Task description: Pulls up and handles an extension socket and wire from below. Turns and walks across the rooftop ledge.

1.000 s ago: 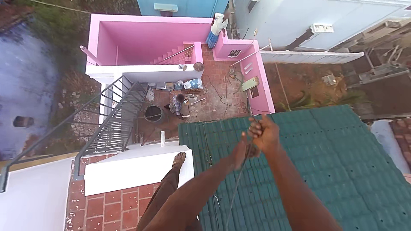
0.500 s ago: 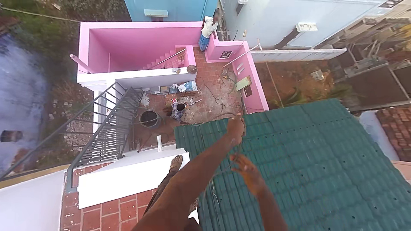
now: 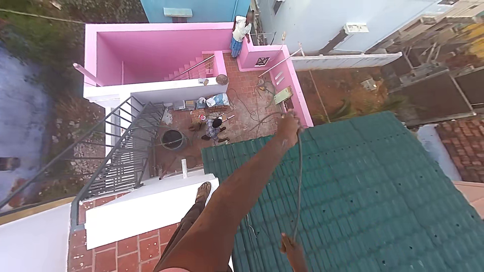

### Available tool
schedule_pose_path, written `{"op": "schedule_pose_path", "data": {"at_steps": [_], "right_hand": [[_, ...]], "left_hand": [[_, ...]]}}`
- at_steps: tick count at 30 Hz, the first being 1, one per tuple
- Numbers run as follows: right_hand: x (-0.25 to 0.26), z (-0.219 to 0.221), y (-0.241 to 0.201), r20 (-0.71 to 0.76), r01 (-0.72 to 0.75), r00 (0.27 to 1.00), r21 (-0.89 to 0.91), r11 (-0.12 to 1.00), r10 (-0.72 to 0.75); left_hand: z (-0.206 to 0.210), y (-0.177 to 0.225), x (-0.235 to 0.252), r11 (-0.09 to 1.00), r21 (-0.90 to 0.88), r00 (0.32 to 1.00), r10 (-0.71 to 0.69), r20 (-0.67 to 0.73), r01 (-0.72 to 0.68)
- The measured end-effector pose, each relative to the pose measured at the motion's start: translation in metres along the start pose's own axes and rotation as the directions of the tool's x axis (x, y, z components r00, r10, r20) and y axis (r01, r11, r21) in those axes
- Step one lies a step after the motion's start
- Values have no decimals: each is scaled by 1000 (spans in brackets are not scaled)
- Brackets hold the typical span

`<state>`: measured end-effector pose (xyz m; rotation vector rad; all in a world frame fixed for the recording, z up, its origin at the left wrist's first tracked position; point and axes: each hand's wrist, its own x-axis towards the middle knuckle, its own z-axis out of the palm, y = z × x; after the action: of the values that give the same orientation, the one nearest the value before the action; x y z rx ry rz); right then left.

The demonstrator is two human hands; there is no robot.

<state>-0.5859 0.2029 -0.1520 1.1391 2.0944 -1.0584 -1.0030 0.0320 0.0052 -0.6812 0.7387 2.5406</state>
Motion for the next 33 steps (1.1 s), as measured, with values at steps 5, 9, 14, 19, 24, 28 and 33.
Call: {"op": "schedule_pose_path", "data": {"at_steps": [5,9,14,19,24,28,33], "right_hand": [[-40,-50,-45,33,37,997,516,856,-63],[-66,-114,-154,67,303,856,738,603,-512],[-69,-124,-275,83,250,925,598,761,-370],[-26,-47,-177,355,114,839,627,770,-412],[-50,22,-5,436,296,767,411,862,-471],[-65,4,11,222,-12,975,120,993,-15],[-101,-64,-151,194,72,961,519,852,-199]], "left_hand": [[-27,-23,8,983,177,987,30,157,-58],[-75,-91,-64,844,530,880,-185,438,-86],[-131,-185,-188,766,625,672,-383,634,-153],[-88,-142,-205,878,416,945,-307,110,237],[-66,-56,-112,983,43,965,-182,187,177],[-83,-23,-45,996,87,999,-20,31,17],[-161,-113,-103,846,532,985,-62,161,-34]]}}
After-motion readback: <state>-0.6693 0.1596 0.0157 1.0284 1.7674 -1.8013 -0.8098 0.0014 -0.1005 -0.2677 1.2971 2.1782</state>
